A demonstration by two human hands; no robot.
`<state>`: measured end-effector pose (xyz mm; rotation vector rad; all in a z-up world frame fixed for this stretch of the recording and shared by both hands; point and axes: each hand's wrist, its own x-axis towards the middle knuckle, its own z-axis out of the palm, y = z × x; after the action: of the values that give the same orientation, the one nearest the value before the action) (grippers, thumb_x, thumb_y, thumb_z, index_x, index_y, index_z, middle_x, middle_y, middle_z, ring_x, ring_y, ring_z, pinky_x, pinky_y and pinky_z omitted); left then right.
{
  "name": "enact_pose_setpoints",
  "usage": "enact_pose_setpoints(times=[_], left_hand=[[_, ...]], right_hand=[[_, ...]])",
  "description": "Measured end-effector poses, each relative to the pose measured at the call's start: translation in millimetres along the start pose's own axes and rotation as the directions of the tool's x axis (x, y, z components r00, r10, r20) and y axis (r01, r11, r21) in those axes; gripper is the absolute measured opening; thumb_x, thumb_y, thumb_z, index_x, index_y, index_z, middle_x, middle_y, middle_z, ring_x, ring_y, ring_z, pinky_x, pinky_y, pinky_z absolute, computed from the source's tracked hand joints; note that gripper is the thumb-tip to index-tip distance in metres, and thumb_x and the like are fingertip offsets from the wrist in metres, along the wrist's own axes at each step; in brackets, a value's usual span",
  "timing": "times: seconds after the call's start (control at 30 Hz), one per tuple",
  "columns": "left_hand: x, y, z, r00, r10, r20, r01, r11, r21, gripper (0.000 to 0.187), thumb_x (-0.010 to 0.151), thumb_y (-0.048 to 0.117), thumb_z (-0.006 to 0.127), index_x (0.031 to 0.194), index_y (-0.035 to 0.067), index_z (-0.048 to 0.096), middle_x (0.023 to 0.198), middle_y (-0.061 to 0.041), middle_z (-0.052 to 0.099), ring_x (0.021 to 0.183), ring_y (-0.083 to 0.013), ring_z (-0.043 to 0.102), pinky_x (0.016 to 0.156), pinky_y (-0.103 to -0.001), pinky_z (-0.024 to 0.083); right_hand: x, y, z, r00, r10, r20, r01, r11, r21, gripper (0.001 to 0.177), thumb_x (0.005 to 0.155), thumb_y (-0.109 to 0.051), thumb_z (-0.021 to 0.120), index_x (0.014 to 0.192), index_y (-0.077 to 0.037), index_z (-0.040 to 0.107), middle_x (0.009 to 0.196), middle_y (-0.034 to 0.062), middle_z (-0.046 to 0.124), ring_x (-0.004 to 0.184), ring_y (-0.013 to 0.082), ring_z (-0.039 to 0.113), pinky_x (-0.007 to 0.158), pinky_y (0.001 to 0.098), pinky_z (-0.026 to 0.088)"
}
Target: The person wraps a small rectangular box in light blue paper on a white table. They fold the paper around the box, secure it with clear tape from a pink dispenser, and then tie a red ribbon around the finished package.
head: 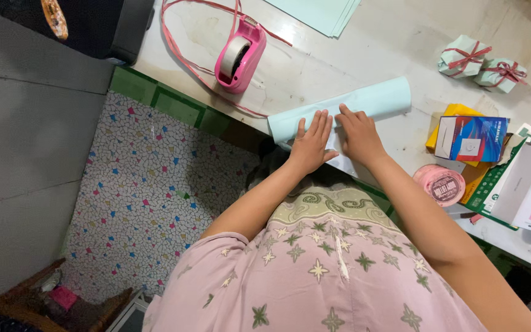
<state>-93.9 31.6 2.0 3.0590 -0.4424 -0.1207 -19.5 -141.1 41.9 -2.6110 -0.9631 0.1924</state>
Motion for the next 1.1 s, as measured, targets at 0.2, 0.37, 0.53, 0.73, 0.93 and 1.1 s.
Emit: enact_pose_setpoints(times=[0.2, 0.37, 0.53, 0.73, 0.93, 1.1], left_hand=[[-4, -16, -5, 0.999, 0.031, -0.038, -0.030, 0.999, 0.037, 0.091, 0.093, 0.074, 0.045, 0.162, 0.017, 0.032, 0.168, -0.015, 0.028, 0.156, -0.0296, 0.021, 0.122, -0.063, 0.005], [-7, -33, -15, 1.000, 0.004, 0.020, -0.004, 1.000, 0.005, 0.091, 0.094, 0.074, 0.047, 0.161, 0.013, 0.034, 0.167, -0.017, 0.030, 0.155, -0.0322, 0.024, 0.122, -0.065, 0.002], [-16, -49, -18, 0.998, -0.055, -0.012, 0.054, 0.998, -0.014, 0.093, 0.090, 0.073, 0.051, 0.159, 0.012, 0.038, 0.164, -0.019, 0.032, 0.154, -0.0329, 0.026, 0.121, -0.066, 0.000], [-23, -70, -19, 0.993, -0.118, -0.015, 0.117, 0.993, -0.032, 0.092, 0.090, 0.072, 0.055, 0.156, 0.010, 0.041, 0.163, -0.021, 0.034, 0.153, -0.0344, 0.026, 0.121, -0.067, 0.000], [-24, -81, -25, 0.990, -0.142, 0.005, 0.142, 0.988, -0.059, 0.090, 0.089, 0.070, 0.056, 0.155, 0.011, 0.042, 0.162, -0.020, 0.035, 0.152, -0.0337, 0.029, 0.122, -0.068, 0.003], [-23, -84, -31, 0.990, -0.138, 0.035, 0.141, 0.986, -0.091, 0.089, 0.090, 0.068, 0.057, 0.156, 0.011, 0.040, 0.161, -0.019, 0.036, 0.151, -0.0321, 0.030, 0.122, -0.068, 0.004]], right_hand=[[54, 7, -21, 0.989, 0.128, -0.071, -0.106, 0.962, 0.252, 0.052, 0.080, 0.001, 0.061, 0.131, -0.006, 0.065, 0.118, 0.0136, 0.071, 0.111, 0.0334, 0.062, 0.098, 0.0517, 0.044], [112, -14, -39, 0.985, 0.160, -0.071, -0.109, 0.875, 0.471, 0.039, 0.092, -0.005, 0.060, 0.131, -0.006, 0.065, 0.122, 0.0102, 0.072, 0.109, 0.0272, 0.066, 0.091, 0.0430, 0.051], [173, -40, -42, 0.983, 0.183, 0.006, -0.146, 0.763, 0.630, 0.033, 0.098, -0.012, 0.063, 0.130, -0.006, 0.064, 0.122, 0.0070, 0.073, 0.107, 0.0204, 0.069, 0.084, 0.0379, 0.053], [243, -44, -23, 0.989, 0.140, -0.051, -0.072, 0.748, 0.660, 0.027, 0.102, -0.016, 0.067, 0.125, -0.003, 0.067, 0.114, 0.0113, 0.075, 0.104, 0.0214, 0.071, 0.089, 0.0356, 0.056], [288, -53, -11, 0.997, 0.060, -0.047, -0.022, 0.817, 0.576, 0.023, 0.104, -0.012, 0.064, 0.125, -0.005, 0.068, 0.119, 0.0127, 0.072, 0.108, 0.0264, 0.068, 0.093, 0.0383, 0.054], [316, -61, -18, 0.921, -0.390, -0.005, 0.386, 0.911, 0.146, 0.035, 0.099, -0.006, 0.064, 0.130, -0.016, 0.074, 0.135, 0.0198, 0.062, 0.117, 0.0392, 0.060, 0.093, 0.0452, 0.052]])
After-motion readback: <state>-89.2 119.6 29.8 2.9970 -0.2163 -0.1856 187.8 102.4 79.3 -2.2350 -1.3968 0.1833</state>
